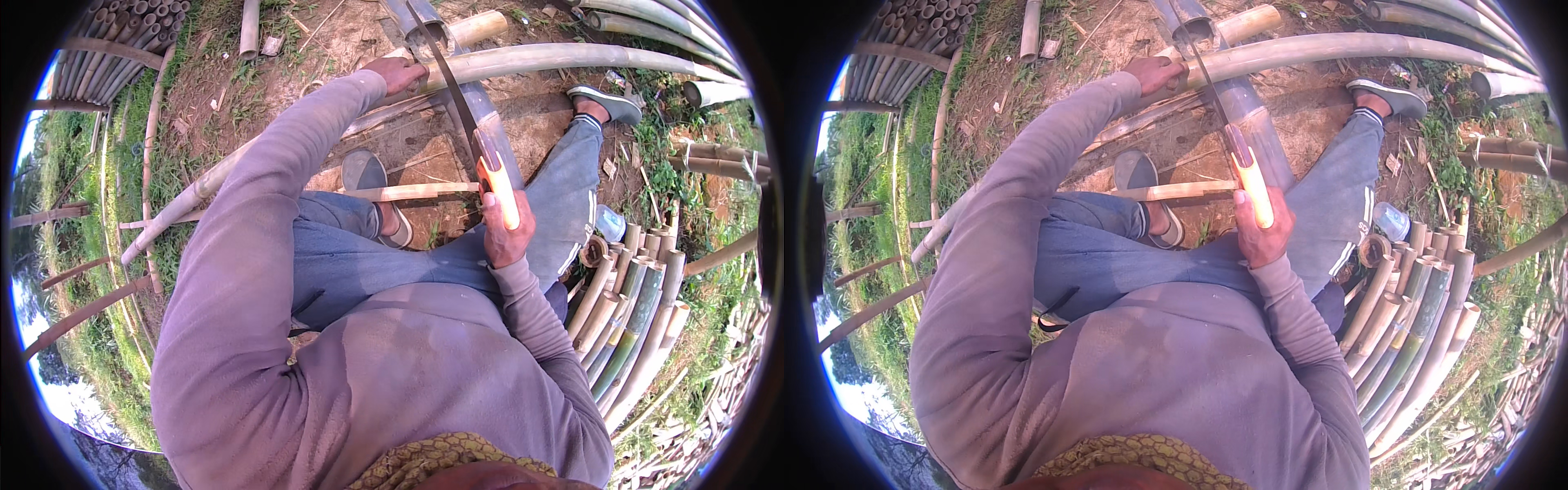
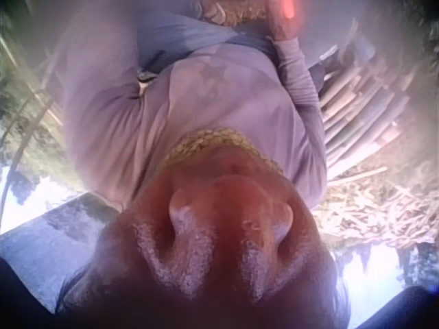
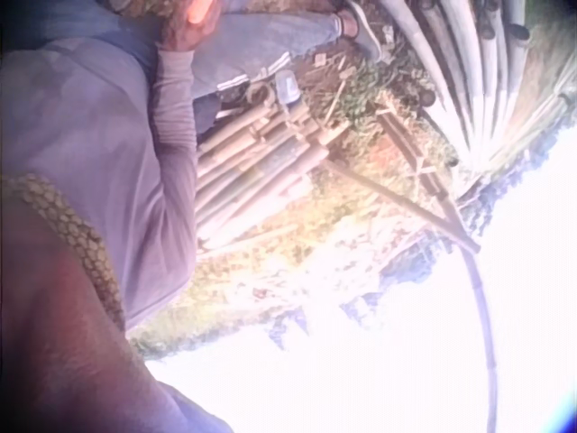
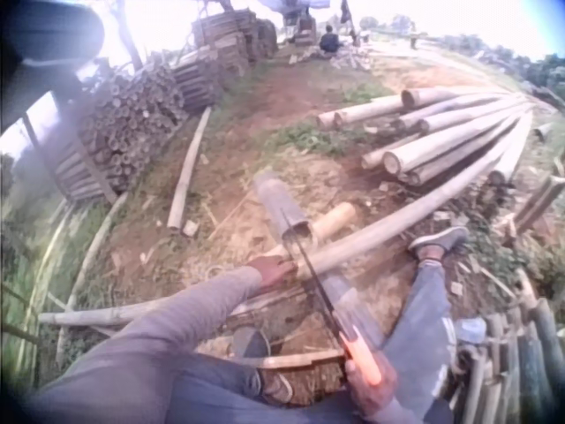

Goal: The person sits on the ground and uses a hand saw to cut a long bamboo pole into shorter sections. They repeatedly position the pole, saw through it, and set the cut pieces aside.

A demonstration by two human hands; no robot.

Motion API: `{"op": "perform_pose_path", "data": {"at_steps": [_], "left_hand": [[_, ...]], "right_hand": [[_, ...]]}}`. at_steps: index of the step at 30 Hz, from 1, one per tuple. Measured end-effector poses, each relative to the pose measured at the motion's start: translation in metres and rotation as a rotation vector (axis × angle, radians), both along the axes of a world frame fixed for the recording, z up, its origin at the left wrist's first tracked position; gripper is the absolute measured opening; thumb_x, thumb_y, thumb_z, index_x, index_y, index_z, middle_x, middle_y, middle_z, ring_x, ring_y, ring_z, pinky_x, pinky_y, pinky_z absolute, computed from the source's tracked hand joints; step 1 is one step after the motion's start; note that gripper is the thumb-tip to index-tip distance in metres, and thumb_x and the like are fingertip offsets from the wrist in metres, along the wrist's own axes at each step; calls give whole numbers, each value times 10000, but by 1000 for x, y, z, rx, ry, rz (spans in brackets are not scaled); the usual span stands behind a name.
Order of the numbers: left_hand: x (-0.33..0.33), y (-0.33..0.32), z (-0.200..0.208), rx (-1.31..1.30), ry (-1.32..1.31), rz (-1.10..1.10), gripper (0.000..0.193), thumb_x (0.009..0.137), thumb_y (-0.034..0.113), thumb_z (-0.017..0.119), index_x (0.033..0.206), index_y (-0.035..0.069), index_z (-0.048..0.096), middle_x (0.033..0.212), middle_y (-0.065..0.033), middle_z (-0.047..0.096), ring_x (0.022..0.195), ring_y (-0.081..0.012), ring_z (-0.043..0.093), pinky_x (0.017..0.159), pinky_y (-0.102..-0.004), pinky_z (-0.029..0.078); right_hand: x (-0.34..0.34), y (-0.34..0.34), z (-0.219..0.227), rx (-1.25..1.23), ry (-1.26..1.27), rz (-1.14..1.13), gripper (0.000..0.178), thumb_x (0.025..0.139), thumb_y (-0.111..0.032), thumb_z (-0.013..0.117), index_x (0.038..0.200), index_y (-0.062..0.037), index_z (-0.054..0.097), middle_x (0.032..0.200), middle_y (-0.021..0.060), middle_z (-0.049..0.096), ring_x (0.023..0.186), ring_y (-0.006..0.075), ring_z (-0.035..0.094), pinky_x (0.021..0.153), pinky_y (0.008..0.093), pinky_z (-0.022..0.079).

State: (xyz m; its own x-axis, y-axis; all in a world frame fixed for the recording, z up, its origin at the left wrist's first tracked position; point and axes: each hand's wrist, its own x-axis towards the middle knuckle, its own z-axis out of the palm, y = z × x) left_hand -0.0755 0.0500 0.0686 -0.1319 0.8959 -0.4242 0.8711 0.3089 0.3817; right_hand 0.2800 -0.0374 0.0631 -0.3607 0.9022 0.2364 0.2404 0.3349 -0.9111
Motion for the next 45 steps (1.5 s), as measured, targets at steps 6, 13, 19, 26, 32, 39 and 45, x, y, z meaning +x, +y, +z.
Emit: {"op": "perform_pose_path", "data": {"at_steps": [6, 13, 19, 26, 32, 39, 45], "left_hand": [[4, 15, -27, -70, 12, 314, 860, 855, 788, 488, 1334, 116, 732, 1390, -176, 699, 1270, -359, 669, 1064, -468, 508], [3, 13, -20, -92, -52, 330, 857, 831, 805, 493, 1258, 114, 766, 1308, -142, 733, 1225, -344, 686, 1045, -457, 506], [10, 10, -18, -30, 25, 356, 864, 816, 790, 504, 1278, 106, 758, 1265, -155, 753, 1215, -351, 689, 1048, -465, 501], [16, 8, -12, -23, 82, 339, 902, 826, 799, 494, 1352, 104, 722, 1365, -180, 710, 1254, -359, 680, 1065, -478, 506], [17, 2, -8, -25, 92, 358, 868, 843, 785, 496, 1384, 140, 707, 1370, -179, 708, 1264, -358, 675, 1075, -476, 506], [28, 10, -7, -21, 138, 303, 879, 848, 802, 485, 1406, 156, 694, 1368, -177, 708, 1271, -367, 670, 1086, -490, 506], [19, -1, -5, -17, 122, 348, 857, 848, 791, 488, 1375, 154, 716, 1337, -185, 722, 1249, -374, 681, 1072, -491, 517]], "right_hand": [[4, -2, -2, -61, -26, 13, 282, 997, -218, 744, 1106, 39, 706, 884, 124, 702, 699, 229, 670, 662, 368, 536], [-6, 0, 1, 43, 17, -8, 445, 1001, -235, 727, 1322, 59, 638, 1265, 224, 699, 1136, 338, 712, 973, 402, 555], [-5, 3, 7, 143, -38, 54, 473, 1010, -207, 708, 1381, 72, 619, 1364, 256, 670, 1256, 376, 675, 1054, 425, 530], [-4, 1, 13, 110, -68, 50, 453, 1010, -179, 705, 1368, 86, 624, 1352, 253, 679, 1244, 377, 682, 1064, 422, 525], [23, -15, 10, -102, 110, 41, 441, 1003, -156, 706, 1367, 82, 630, 1325, 233, 699, 1219, 343, 699, 1033, 405, 540], [-31, 27, 4, 28, 32, 31, 434, 973, -94, 732, 1376, 43, 641, 1322, 230, 706, 1194, 320, 716, 1006, 394, 555], [43, -32, 18, -168, 16, 27, 460, 975, -140, 748, 1371, 65, 634, 1347, 222, 695, 1244, 330, 692, 1049, 405, 536]]}}
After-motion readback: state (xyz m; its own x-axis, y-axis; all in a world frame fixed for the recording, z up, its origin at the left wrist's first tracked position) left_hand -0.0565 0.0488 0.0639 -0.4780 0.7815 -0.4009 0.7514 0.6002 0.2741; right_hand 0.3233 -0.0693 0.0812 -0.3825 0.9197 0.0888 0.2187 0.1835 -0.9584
